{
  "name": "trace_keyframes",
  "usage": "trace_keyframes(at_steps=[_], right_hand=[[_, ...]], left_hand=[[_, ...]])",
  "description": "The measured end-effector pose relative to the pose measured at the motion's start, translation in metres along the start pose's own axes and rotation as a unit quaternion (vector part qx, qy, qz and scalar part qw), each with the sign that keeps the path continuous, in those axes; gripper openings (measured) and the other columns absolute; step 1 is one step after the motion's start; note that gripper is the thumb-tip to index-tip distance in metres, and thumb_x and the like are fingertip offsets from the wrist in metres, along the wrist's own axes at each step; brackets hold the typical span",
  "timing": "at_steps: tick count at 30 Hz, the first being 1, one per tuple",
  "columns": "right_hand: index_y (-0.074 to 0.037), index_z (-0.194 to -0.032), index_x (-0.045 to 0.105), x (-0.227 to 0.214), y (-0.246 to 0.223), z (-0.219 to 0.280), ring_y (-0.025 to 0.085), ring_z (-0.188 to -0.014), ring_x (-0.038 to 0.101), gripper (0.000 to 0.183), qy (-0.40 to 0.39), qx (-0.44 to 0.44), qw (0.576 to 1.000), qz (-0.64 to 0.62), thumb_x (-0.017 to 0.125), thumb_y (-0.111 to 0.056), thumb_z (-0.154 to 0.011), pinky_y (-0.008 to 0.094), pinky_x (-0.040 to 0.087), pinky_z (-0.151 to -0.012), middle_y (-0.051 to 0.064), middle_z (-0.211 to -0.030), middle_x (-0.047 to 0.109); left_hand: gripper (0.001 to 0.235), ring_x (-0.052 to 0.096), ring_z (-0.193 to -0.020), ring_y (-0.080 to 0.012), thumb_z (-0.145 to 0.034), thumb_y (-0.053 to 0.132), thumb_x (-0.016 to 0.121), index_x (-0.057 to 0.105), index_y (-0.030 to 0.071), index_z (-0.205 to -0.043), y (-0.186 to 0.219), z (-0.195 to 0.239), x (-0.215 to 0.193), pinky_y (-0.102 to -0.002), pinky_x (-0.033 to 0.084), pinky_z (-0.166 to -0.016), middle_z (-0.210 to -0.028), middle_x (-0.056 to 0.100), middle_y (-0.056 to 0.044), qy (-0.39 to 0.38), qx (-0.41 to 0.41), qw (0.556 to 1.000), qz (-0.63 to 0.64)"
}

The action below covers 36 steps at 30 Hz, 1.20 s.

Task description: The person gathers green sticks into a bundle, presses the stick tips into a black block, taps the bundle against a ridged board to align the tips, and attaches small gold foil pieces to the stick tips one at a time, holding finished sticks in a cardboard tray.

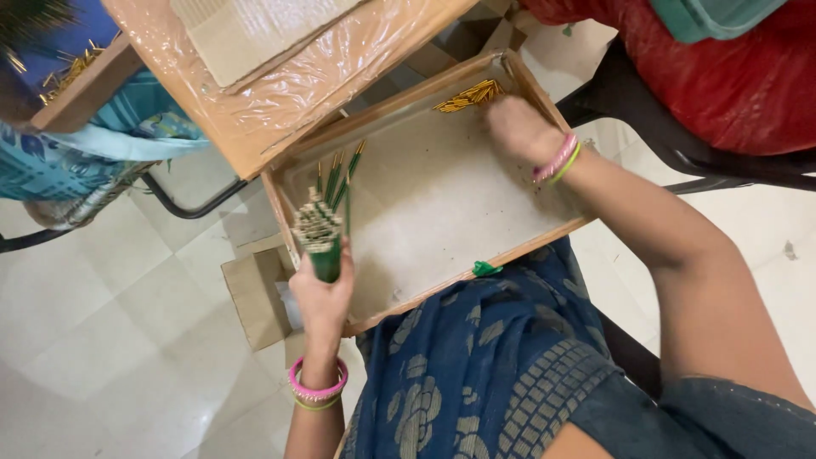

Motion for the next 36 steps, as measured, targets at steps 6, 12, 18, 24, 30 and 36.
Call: trace_keyframes(at_steps=[6, 12, 18, 24, 30, 36], right_hand=[[0.002, -0.081, 0.072, 0.023, 0.003, 0.008, 0.037, -0.077, 0.071, 0.012, 0.062, 0.026, 0.997, 0.044, 0.062, -0.003, -0.087, 0.045, 0.058, -0.068, 0.022, -0.082, 0.070], [0.001, -0.089, 0.077, -0.015, -0.016, 0.016, 0.035, -0.080, 0.072, 0.015, -0.051, 0.118, 0.992, -0.009, 0.068, -0.009, -0.082, 0.042, 0.058, -0.073, 0.022, -0.086, 0.073], [0.000, -0.115, 0.075, -0.086, -0.090, 0.054, 0.018, -0.090, 0.071, 0.023, 0.054, 0.004, 0.875, -0.481, 0.066, -0.013, -0.098, 0.032, 0.059, -0.080, 0.012, -0.106, 0.075], [0.003, -0.118, 0.069, -0.107, -0.137, 0.084, 0.019, -0.102, 0.075, 0.020, 0.019, -0.003, 0.682, -0.731, 0.061, -0.010, -0.105, 0.030, 0.062, -0.091, 0.014, -0.111, 0.075], [0.005, -0.118, 0.068, -0.123, -0.155, 0.090, 0.018, -0.102, 0.074, 0.021, -0.017, -0.048, 0.715, -0.697, 0.059, -0.009, -0.106, 0.029, 0.063, -0.089, 0.015, -0.112, 0.074], [0.004, -0.113, 0.066, -0.121, -0.174, 0.090, 0.015, -0.093, 0.073, 0.014, -0.020, -0.075, 0.728, -0.681, 0.060, -0.006, -0.105, 0.027, 0.062, -0.082, 0.011, -0.107, 0.072]], left_hand=[[0.028, 0.077, -0.076, -0.0184, -0.088, 0.002, 0.066, 0.066, -0.005, -0.115, -0.034, 0.017, 0.036, -0.030, 0.064, -0.069, -0.091, 0.078, -0.014, -0.159, -0.167, 0.937, 0.263], [0.014, 0.074, -0.073, -0.0160, -0.095, 0.001, 0.065, 0.070, -0.008, -0.104, -0.018, 0.017, 0.037, -0.029, 0.061, -0.066, -0.097, 0.078, -0.013, -0.149, -0.121, 0.943, 0.273], [0.028, 0.072, -0.071, -0.0136, -0.091, -0.003, 0.065, 0.062, -0.004, -0.118, 0.033, 0.023, 0.034, -0.026, 0.061, -0.065, -0.098, 0.076, -0.014, -0.226, -0.111, 0.890, 0.380], [0.029, 0.069, -0.073, -0.0128, -0.094, -0.004, 0.066, 0.061, -0.007, -0.123, 0.062, 0.036, 0.037, -0.026, 0.059, -0.067, -0.099, 0.074, -0.014, -0.309, -0.065, 0.861, 0.399], [0.027, 0.069, -0.072, -0.0118, -0.093, -0.003, 0.067, 0.061, -0.006, -0.119, 0.067, 0.040, 0.035, -0.026, 0.060, -0.066, -0.097, 0.075, -0.013, -0.317, -0.074, 0.867, 0.377], [0.026, 0.068, -0.073, -0.0101, -0.093, -0.001, 0.066, 0.064, -0.005, -0.119, 0.070, 0.038, 0.032, -0.025, 0.058, -0.066, -0.095, 0.074, -0.010, -0.327, -0.074, 0.867, 0.368]])
Point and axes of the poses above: each hand's wrist, its own z-axis away from the middle knuckle, its own x-axis out of the palm, y = z × x, the point moved 6 cm from there along -z, towards the middle knuckle
